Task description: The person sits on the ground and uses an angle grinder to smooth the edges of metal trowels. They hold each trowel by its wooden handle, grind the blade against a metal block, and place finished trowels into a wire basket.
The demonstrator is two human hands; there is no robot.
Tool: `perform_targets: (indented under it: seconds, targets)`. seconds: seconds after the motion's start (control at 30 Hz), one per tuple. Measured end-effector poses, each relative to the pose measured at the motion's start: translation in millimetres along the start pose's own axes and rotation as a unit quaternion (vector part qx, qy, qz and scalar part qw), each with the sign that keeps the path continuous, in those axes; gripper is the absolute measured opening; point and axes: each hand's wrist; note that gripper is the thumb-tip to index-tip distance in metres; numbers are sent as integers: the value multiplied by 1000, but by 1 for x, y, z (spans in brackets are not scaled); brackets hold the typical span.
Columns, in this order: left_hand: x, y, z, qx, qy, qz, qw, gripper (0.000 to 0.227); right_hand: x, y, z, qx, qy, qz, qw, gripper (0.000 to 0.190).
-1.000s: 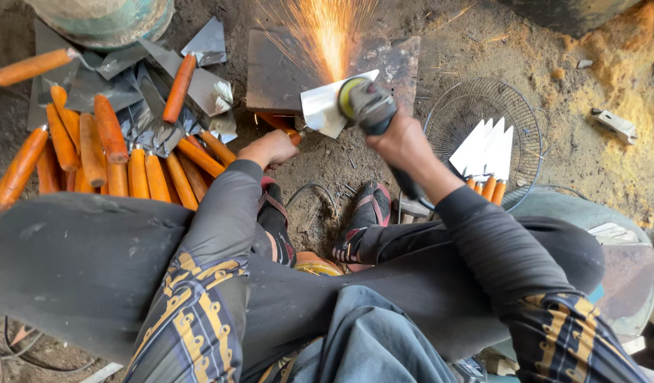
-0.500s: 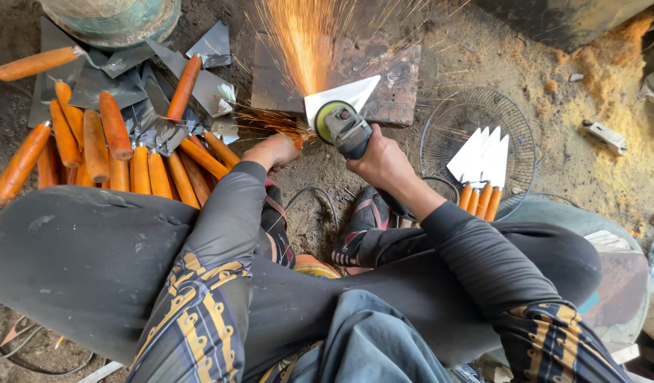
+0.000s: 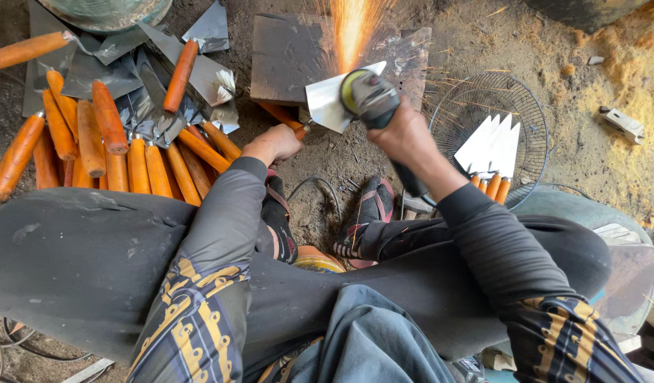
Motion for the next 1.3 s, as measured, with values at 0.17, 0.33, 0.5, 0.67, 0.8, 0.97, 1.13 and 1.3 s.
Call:
perform_targets:
  seconds: [0.17, 0.33, 0.5, 0.67, 0.8, 0.97, 1.13, 1.3]
  targets:
    - [-5, 2, -5, -14, -1, 1, 1000, 43, -35, 31, 33, -75, -52, 32, 995, 69]
    - [-5, 8, -22, 12, 26, -17, 999, 43, -10, 13, 17, -56, -29, 21, 998, 77]
    - [-5, 9, -29, -34, -8, 7, 999, 43, 34, -16, -11, 42, 3, -21, 999, 78]
    - [-6, 4, -21, -29, 12, -4, 1000, 42, 26, -23, -8, 59, -1, -29, 998, 84]
    - [-6, 3, -16, -13, 30, -31, 999, 38, -13, -1, 14, -65, 49, 48, 996, 79]
    - [-6, -1, -14, -27, 11, -22, 999, 41, -22, 22, 24, -74, -2, 33, 997, 73]
    - [-5, -1, -5, -47, -16, 32, 998, 44, 27, -26, -3, 48, 5, -34, 998, 83]
    - [7, -16, 12, -37, 14, -10, 999, 46, 2, -18, 9, -4, 15, 14, 1000, 82]
Point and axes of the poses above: each hand's wrist, its own z-axis towards the middle knuckle, its own y-axis out of the back of the hand, x = y × z, and after that the axes turned 15 degrees about y, right-handed
